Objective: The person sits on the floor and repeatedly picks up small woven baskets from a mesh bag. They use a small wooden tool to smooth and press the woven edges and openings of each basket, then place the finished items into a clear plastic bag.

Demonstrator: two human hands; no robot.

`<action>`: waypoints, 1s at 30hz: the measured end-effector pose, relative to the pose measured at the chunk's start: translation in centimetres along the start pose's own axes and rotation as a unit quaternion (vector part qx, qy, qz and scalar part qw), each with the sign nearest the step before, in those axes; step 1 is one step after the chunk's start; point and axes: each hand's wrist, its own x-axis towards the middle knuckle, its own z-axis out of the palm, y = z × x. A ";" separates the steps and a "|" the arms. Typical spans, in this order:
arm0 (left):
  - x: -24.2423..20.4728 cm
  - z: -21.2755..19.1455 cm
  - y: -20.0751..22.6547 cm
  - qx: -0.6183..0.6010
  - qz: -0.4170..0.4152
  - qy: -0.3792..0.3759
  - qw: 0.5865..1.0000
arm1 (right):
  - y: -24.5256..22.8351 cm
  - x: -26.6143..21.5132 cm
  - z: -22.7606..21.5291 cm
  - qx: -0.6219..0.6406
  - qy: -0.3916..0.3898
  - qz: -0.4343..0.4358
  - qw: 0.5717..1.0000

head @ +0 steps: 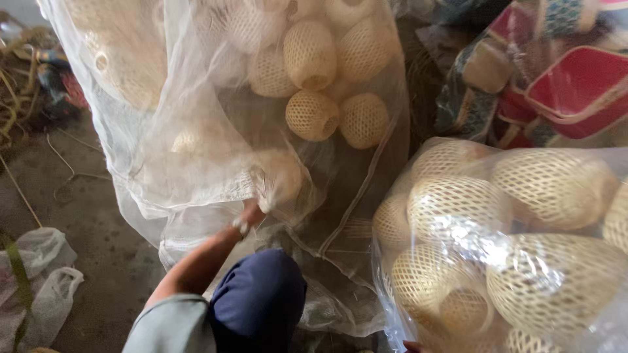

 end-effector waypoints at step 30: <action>8.3 -27.3 29.3 -0.546 0.118 -0.096 0.824 | -13.7 -15.1 -7.9 0.288 0.234 -0.252 0.894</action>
